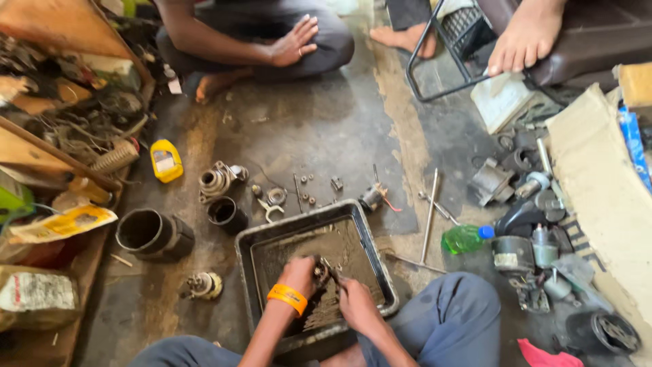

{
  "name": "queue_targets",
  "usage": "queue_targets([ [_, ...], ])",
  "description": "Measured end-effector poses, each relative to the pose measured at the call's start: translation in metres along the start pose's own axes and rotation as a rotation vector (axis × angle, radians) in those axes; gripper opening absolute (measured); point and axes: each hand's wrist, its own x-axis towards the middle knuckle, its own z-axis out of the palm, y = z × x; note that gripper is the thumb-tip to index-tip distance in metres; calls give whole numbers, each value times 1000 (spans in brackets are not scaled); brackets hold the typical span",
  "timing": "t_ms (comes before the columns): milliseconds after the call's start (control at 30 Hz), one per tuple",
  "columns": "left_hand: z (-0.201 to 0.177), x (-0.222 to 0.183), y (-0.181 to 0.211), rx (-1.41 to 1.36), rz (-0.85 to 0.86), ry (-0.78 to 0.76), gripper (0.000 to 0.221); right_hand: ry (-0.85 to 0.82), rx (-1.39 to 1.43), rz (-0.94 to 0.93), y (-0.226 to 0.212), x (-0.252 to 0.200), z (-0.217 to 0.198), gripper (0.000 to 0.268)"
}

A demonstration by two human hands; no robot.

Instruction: The person sits on the floor and uses a metal tool to scrape and clean a cylindrical mechanical part submerged in a tray of dark liquid. They then pour a green liquid from a plastic bottle onto the part to rinse it.

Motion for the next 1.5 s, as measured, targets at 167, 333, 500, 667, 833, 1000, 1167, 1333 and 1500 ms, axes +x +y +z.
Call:
queue_targets([
  [167,10,8,-6,1,38,47,21,-35,-1,137,4,3,5,27],
  [333,13,10,-11,-7,15,62,21,-79,25,199,8,9,7,28],
  [500,16,7,-10,12,38,95,22,-10,-14,168,12,5,8,28],
  [667,21,3,-9,29,50,88,22,-88,-72,236,18,2,12,28],
  [833,14,2,-4,-11,-6,32,33,14,3,49,15,6,14,30],
  [1000,-3,3,4,26,-12,79,59,-67,-102,167,-4,12,8,27],
  [1167,0,-1,7,-42,-57,36,46,-25,-149,152,-1,3,1,29],
  [1333,5,-3,3,22,-26,83,31,-130,-225,210,22,0,0,29],
  [1500,9,-2,3,-24,-55,60,30,-133,-70,255,43,9,21,26],
])
